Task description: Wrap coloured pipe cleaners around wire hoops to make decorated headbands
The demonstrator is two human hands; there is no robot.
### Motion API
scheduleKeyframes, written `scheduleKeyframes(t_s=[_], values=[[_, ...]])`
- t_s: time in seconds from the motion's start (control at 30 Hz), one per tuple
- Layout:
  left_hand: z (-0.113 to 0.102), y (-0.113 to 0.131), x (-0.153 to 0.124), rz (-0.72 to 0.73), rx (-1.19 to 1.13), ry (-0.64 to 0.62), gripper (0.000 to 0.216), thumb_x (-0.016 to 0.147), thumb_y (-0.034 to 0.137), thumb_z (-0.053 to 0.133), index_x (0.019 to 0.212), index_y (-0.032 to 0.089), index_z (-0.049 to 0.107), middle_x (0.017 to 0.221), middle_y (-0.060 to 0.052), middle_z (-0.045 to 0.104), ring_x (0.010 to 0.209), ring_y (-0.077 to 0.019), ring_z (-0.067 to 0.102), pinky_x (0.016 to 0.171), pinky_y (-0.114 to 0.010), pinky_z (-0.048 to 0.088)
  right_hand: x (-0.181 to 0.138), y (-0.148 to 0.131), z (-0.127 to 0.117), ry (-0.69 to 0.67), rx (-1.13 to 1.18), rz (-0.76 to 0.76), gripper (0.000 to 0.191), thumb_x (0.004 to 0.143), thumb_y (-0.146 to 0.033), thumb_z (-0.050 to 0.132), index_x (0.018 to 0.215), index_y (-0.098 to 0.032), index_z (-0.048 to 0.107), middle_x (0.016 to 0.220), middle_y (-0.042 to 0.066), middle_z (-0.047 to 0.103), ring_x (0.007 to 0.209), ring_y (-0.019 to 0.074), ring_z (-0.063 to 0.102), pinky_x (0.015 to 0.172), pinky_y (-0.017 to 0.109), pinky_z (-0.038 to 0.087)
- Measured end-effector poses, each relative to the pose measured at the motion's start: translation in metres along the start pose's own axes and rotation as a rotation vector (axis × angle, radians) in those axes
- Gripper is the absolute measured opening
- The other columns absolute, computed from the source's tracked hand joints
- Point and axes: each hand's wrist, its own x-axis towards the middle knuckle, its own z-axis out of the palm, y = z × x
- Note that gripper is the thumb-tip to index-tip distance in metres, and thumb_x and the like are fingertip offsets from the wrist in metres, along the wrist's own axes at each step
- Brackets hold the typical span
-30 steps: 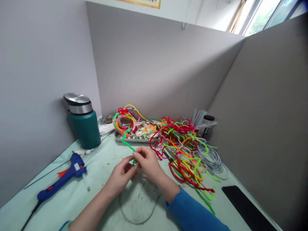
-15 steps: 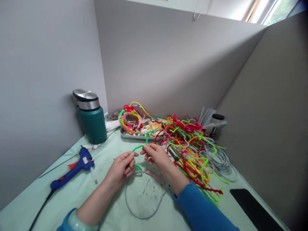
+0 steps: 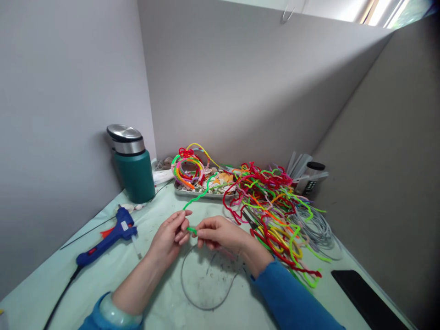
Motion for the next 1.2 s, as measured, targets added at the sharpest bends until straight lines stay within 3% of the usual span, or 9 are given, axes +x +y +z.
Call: scheduleKeyframes(t_s=[0.13,0.23,0.5,0.57,0.7,0.77,0.87,1.0,1.2], values=[[0.001,-0.002,-0.002,0.052,0.003,-0.002,0.021,0.078,0.029,0.061,0.091,0.013,0.056,0.051,0.008,0.045,0.033,0.0,0.024,0.034,-0.014,0.024,-0.001,-0.003,0.005,0.083,-0.09,0.05,0.009,0.074,-0.013,0.052,0.067,-0.014,0.058,0.049,-0.005,0.053,0.035,0.0035,0.035,0.035,0.015,0.025],[0.004,-0.002,-0.004,0.106,0.028,0.012,0.021,0.079,0.032,0.06,0.092,0.015,0.056,0.052,0.008,0.047,0.034,-0.0004,0.025,0.035,-0.014,0.025,0.001,-0.003,0.01,0.094,-0.112,0.1,0.009,0.074,-0.013,0.051,0.066,-0.015,0.054,0.045,-0.007,0.049,0.032,0.0035,0.031,0.033,0.016,0.021],[0.004,0.0,-0.003,0.049,0.133,0.039,0.026,0.078,0.038,0.059,0.092,0.016,0.056,0.046,0.009,0.045,0.032,-0.0011,0.021,0.032,-0.013,0.021,-0.002,-0.001,0.009,-0.089,-0.05,0.073,0.008,0.077,-0.02,0.051,0.071,-0.016,0.053,0.052,-0.005,0.053,0.034,0.0044,0.034,0.034,0.016,0.024],[0.003,0.0,-0.003,0.017,0.162,0.046,0.025,0.079,0.038,0.058,0.091,0.016,0.056,0.044,0.01,0.043,0.031,-0.0013,0.019,0.031,-0.013,0.019,-0.003,-0.003,0.008,0.016,-0.136,0.048,0.014,0.078,-0.025,0.052,0.069,-0.015,0.056,0.055,-0.003,0.055,0.038,0.0046,0.038,0.036,0.016,0.026],[0.002,0.0,-0.004,-0.043,0.241,0.04,0.024,0.079,0.038,0.057,0.087,0.016,0.056,0.041,0.01,0.04,0.031,-0.0016,0.016,0.03,-0.013,0.016,0.002,-0.003,0.008,0.354,-0.228,-0.096,0.021,0.078,-0.034,0.056,0.079,-0.015,0.064,0.064,0.0,0.059,0.05,0.0078,0.048,0.041,0.017,0.031],[0.004,-0.001,-0.005,-0.077,0.304,0.011,0.025,0.079,0.04,0.056,0.086,0.016,0.057,0.04,0.01,0.039,0.031,-0.0019,0.016,0.03,-0.013,0.015,0.007,-0.002,0.007,0.444,-0.176,-0.167,0.023,0.078,-0.035,0.057,0.085,-0.015,0.065,0.069,0.001,0.061,0.054,0.0092,0.051,0.046,0.018,0.036],[0.008,-0.004,-0.006,-0.124,0.425,-0.053,0.026,0.08,0.041,0.055,0.087,0.015,0.057,0.039,0.01,0.038,0.031,-0.0025,0.016,0.029,-0.014,0.013,0.011,-0.001,0.003,0.505,-0.048,-0.234,0.026,0.079,-0.038,0.056,0.076,-0.013,0.064,0.061,-0.001,0.058,0.047,0.0075,0.047,0.044,0.019,0.035],[0.012,-0.005,-0.009,-0.169,0.532,-0.139,0.03,0.08,0.042,0.054,0.092,0.015,0.058,0.036,0.011,0.034,0.031,-0.0033,0.015,0.029,-0.014,0.013,0.012,0.0,-0.002,0.483,0.197,-0.246,0.024,0.078,-0.036,0.056,0.076,-0.013,0.064,0.057,-0.003,0.052,0.041,0.005,0.04,0.038,0.018,0.027],[0.011,0.0,-0.015,-0.292,0.426,-0.272,0.028,0.082,0.041,0.053,0.093,0.016,0.059,0.037,0.012,0.026,0.035,-0.005,0.009,0.029,-0.015,0.013,0.014,0.008,-0.01,0.408,0.473,-0.179,0.022,0.074,-0.034,0.064,0.078,-0.013,0.065,0.051,-0.004,0.048,0.043,0.0055,0.041,0.036,0.016,0.025]])
